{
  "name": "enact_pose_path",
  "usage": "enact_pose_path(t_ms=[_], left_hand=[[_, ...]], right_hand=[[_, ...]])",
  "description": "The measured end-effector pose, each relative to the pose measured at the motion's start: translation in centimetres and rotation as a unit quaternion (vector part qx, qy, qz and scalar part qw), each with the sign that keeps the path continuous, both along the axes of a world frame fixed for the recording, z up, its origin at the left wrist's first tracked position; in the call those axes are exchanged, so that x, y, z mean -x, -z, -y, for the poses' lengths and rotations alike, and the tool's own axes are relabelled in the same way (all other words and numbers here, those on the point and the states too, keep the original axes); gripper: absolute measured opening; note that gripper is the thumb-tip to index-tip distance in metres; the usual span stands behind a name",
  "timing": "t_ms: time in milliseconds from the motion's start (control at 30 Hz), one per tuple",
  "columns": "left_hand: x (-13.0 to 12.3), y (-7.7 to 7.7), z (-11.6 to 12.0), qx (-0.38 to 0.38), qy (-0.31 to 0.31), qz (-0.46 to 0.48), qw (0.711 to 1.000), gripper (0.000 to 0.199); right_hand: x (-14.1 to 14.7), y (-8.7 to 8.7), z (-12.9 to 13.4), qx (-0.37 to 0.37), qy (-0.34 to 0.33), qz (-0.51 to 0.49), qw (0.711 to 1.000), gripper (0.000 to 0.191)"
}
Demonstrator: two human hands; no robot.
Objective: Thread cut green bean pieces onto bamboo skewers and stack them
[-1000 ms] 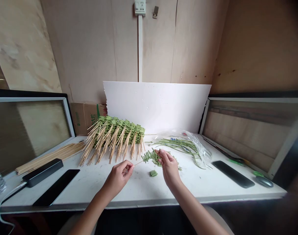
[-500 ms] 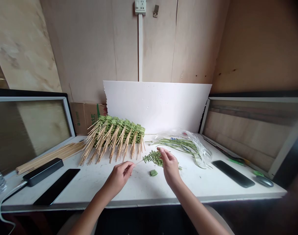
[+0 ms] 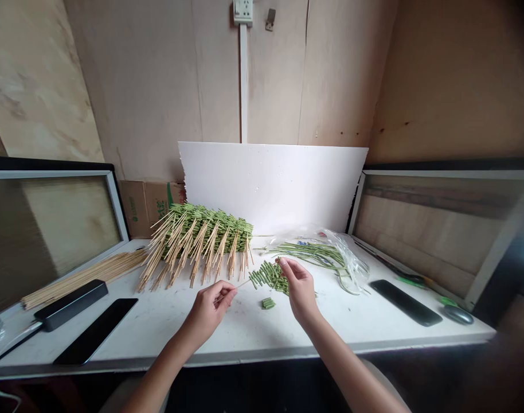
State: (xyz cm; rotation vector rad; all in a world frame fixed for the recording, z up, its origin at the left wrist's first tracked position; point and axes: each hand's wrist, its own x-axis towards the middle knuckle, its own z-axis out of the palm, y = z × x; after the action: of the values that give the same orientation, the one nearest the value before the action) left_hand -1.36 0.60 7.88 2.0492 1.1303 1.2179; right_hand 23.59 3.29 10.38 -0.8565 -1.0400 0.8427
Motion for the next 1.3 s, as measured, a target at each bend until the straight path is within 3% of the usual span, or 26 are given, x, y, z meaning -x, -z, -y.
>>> enact_pose_path(t_ms=[300, 700, 1300], left_hand=[[0.2, -0.4, 0.0, -0.030, -0.009, -0.009, 0.999, 0.032], [0.2, 0.0, -0.1, -0.047, 0.008, -0.039, 0.998, 0.034], [0.4, 0.6, -0.3, -0.103, -0.041, 0.012, 0.994, 0.020]], right_hand=[[-0.3, 0.7, -0.7, -0.026, -0.079, -0.037, 0.996, 0.042], [-0.8, 0.3, -0.9, -0.034, -0.055, 0.001, 0.998, 0.033], [-0.4, -0.5, 0.1, -0.015, -0.052, 0.028, 0.998, 0.031]])
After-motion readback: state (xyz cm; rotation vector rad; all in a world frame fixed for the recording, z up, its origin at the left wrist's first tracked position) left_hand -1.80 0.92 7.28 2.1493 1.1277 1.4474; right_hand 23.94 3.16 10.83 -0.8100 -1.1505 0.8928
